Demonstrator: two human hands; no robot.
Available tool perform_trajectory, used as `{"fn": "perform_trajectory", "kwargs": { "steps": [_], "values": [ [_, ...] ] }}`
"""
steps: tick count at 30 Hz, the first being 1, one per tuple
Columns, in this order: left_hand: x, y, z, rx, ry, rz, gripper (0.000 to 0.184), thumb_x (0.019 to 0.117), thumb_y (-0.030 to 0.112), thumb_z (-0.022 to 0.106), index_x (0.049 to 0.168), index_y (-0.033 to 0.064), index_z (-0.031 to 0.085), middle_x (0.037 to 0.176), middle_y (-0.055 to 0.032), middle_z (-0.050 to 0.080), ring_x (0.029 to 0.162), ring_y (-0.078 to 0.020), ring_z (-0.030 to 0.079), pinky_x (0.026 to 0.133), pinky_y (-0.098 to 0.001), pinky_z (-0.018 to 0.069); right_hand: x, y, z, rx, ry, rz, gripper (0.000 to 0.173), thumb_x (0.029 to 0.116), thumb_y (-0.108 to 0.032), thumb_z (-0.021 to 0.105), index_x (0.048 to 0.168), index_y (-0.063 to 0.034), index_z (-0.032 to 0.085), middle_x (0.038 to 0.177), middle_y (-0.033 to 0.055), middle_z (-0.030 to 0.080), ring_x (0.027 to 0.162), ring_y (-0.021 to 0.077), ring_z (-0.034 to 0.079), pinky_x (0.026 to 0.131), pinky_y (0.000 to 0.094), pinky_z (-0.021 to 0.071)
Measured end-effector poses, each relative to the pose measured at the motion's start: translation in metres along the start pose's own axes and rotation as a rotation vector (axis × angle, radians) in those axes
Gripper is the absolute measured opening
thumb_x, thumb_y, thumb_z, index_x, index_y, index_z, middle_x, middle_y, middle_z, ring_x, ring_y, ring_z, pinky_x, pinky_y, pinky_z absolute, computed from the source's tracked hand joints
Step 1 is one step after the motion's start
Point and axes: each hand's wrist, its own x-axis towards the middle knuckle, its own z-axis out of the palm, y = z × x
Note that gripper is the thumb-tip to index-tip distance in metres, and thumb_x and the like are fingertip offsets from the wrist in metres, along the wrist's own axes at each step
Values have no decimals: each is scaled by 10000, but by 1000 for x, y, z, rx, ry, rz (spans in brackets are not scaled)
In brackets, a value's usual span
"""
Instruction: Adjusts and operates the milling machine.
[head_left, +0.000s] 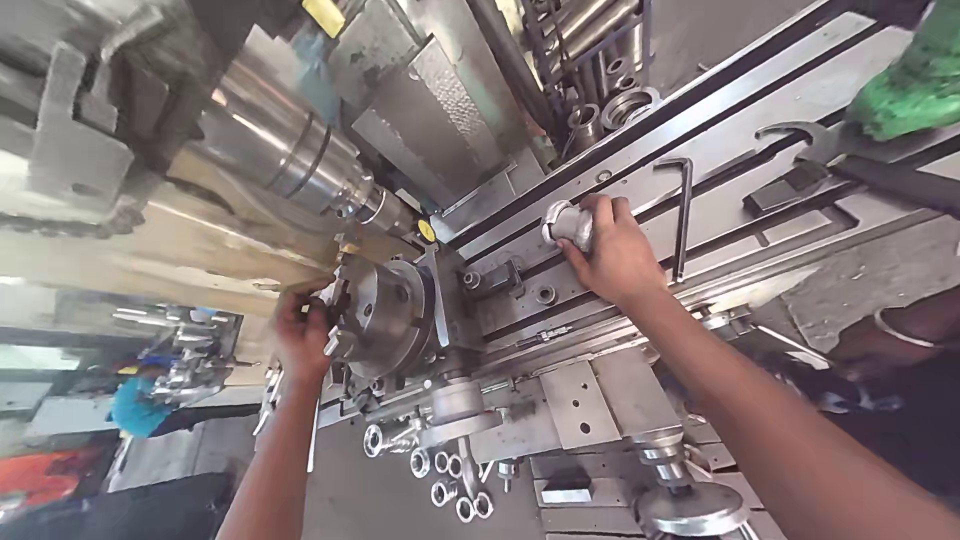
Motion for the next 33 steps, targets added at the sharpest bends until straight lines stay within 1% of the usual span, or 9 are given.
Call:
{"fn": "perform_trajectory", "kwargs": {
  "steps": [5, 9, 12, 18, 23, 26, 28, 30, 33],
  "values": [
    [2, 7, 0, 69, -16, -60, 305, 996, 63, 482, 1282, 61, 588, 1262, -66, 663, 791, -66, 644, 704, -288, 558, 1, 1, 1, -8, -6, 0, 641, 919, -411, 729, 1400, -52, 502, 1242, 276, 575, 1090, 462, 625, 880, 584, 544],
    [3, 3, -1, 122, -9, -15, 323, 996, 96, 468, 1276, 44, 621, 1238, -110, 678, 863, -99, 658, 762, -313, 561, 1, 0, 2, -18, 1, 14, 670, 917, -418, 737, 1422, -57, 484, 1251, 278, 573, 1099, 461, 624, 886, 594, 545],
    [2, 7, -2, 159, -9, -87, 332, 1016, 125, 455, 1293, 85, 633, 1221, -108, 681, 840, -130, 661, 755, -376, 562, 0, 0, 3, -35, 25, -3, 671, 917, -420, 736, 1413, -44, 484, 1233, 282, 578, 1067, 462, 633, 865, 601, 542],
    [2, 8, 0, 91, -3, -49, 340, 1004, 77, 434, 1287, 75, 621, 1267, -107, 669, 902, -111, 663, 792, -342, 559, 0, 1, 4, -47, 45, -12, 664, 910, -402, 749, 1402, -38, 491, 1216, 274, 588, 1058, 453, 639, 864, 600, 544],
    [3, -1, 0, 91, 9, -48, 332, 1007, 105, 447, 1284, 87, 630, 1175, -86, 681, 750, -88, 616, 686, -318, 541, 1, 2, 6, -51, 45, 6, 676, 910, -427, 741, 1421, -62, 490, 1228, 261, 590, 1087, 434, 635, 898, 574, 545],
    [4, 2, -2, 138, -16, -53, 339, 1002, 93, 444, 1285, 95, 630, 1175, -96, 683, 765, -106, 621, 697, -337, 540, 1, 1, 5, -71, 34, 17, 668, 902, -444, 739, 1407, -74, 504, 1227, 264, 596, 1126, 459, 609, 915, 595, 527],
    [4, 6, -2, 166, -28, -72, 328, 1019, 83, 434, 1284, 96, 628, 1192, -115, 684, 767, -147, 634, 706, -389, 547, 2, 1, 5, -120, 37, 8, 669, 901, -477, 721, 1398, -80, 514, 1229, 267, 607, 1149, 484, 588, 909, 628, 496],
    [4, 7, -2, 191, -44, -93, 332, 1031, 87, 419, 1293, 102, 621, 1215, -133, 680, 775, -198, 645, 714, -449, 546, 1, -1, 3, -178, 32, 27, 671, 908, -528, 691, 1405, -114, 516, 1243, 242, 615, 1181, 475, 571, 918, 643, 467],
    [3, 11, -3, 230, -76, -110, 341, 1028, 77, 408, 1298, 81, 615, 1229, -167, 673, 785, -261, 650, 721, -516, 535, -1, -3, 2, -216, 45, 36, 678, 904, -553, 682, 1400, -117, 528, 1214, 237, 633, 1167, 477, 575, 902, 656, 454]
  ]
}}
